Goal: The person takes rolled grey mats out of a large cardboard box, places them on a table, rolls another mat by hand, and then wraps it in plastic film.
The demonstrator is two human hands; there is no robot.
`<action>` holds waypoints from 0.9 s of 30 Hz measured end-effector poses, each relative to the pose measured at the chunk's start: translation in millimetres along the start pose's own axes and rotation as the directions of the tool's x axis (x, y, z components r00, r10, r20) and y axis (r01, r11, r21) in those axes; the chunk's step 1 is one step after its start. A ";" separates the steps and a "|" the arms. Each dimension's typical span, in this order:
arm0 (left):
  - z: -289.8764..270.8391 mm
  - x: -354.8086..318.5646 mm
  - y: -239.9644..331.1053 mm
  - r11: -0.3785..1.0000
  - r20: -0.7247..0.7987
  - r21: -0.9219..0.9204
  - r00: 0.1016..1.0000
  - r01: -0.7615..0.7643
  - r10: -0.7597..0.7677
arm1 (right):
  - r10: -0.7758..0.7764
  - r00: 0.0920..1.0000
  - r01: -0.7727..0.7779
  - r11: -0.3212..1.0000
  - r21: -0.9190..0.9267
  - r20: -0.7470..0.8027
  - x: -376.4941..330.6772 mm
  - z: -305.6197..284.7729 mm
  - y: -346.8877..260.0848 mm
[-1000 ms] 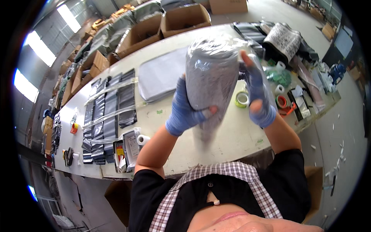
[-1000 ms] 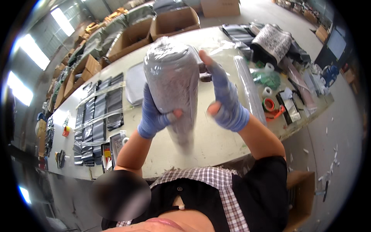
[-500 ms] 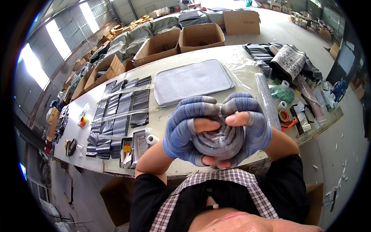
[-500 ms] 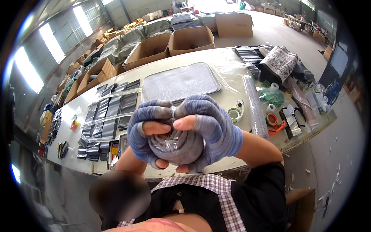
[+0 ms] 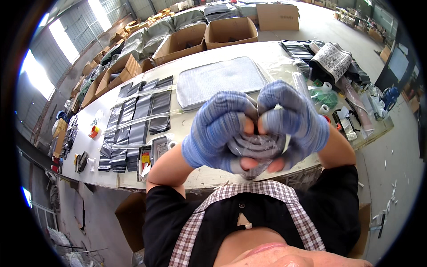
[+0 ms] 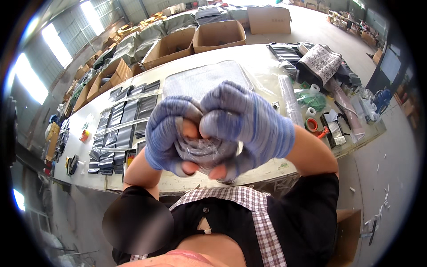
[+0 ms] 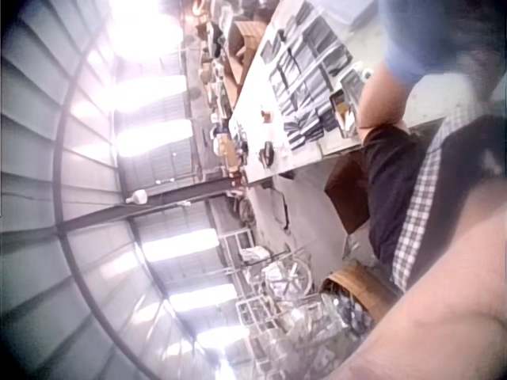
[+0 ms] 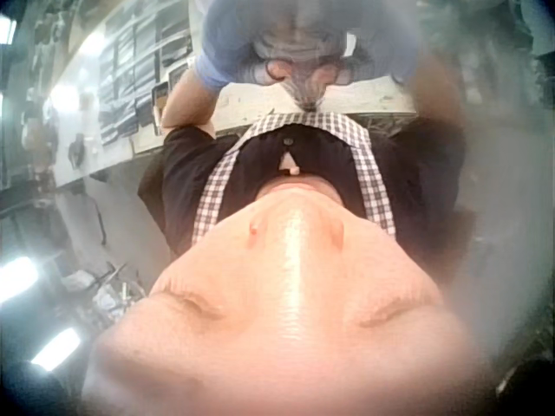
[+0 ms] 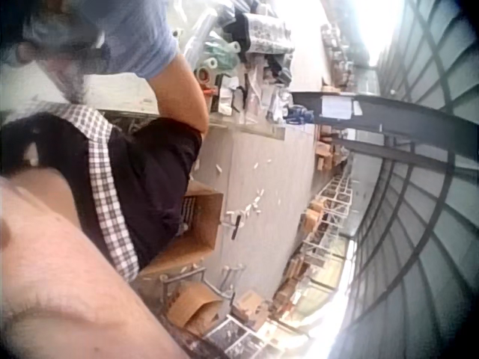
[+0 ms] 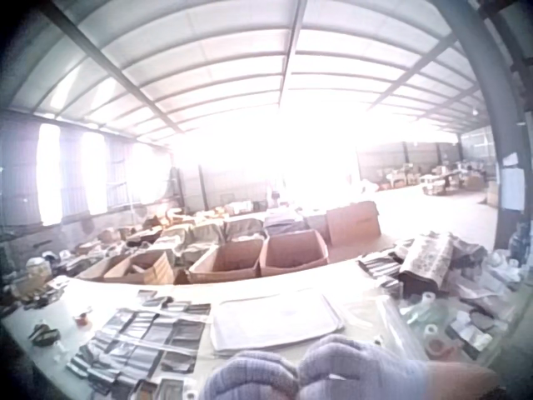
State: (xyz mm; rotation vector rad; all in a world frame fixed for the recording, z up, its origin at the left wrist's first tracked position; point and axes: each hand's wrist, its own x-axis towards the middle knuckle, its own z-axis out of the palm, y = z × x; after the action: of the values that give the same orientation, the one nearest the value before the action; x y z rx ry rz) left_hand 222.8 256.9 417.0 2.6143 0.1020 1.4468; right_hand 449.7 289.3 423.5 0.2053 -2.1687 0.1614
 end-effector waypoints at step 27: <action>-17.7 -11.5 31.6 0.933 -0.048 0.360 0.999 0.000 0.018 | -0.333 0.938 0.347 0.890 -0.295 0.101 2.5 -11.5 13.1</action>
State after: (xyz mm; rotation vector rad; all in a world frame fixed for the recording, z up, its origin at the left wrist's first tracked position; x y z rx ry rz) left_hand 201.3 226.0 421.8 2.8604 0.3978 1.6330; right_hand 454.8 304.1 431.6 0.4077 -2.1328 -0.3862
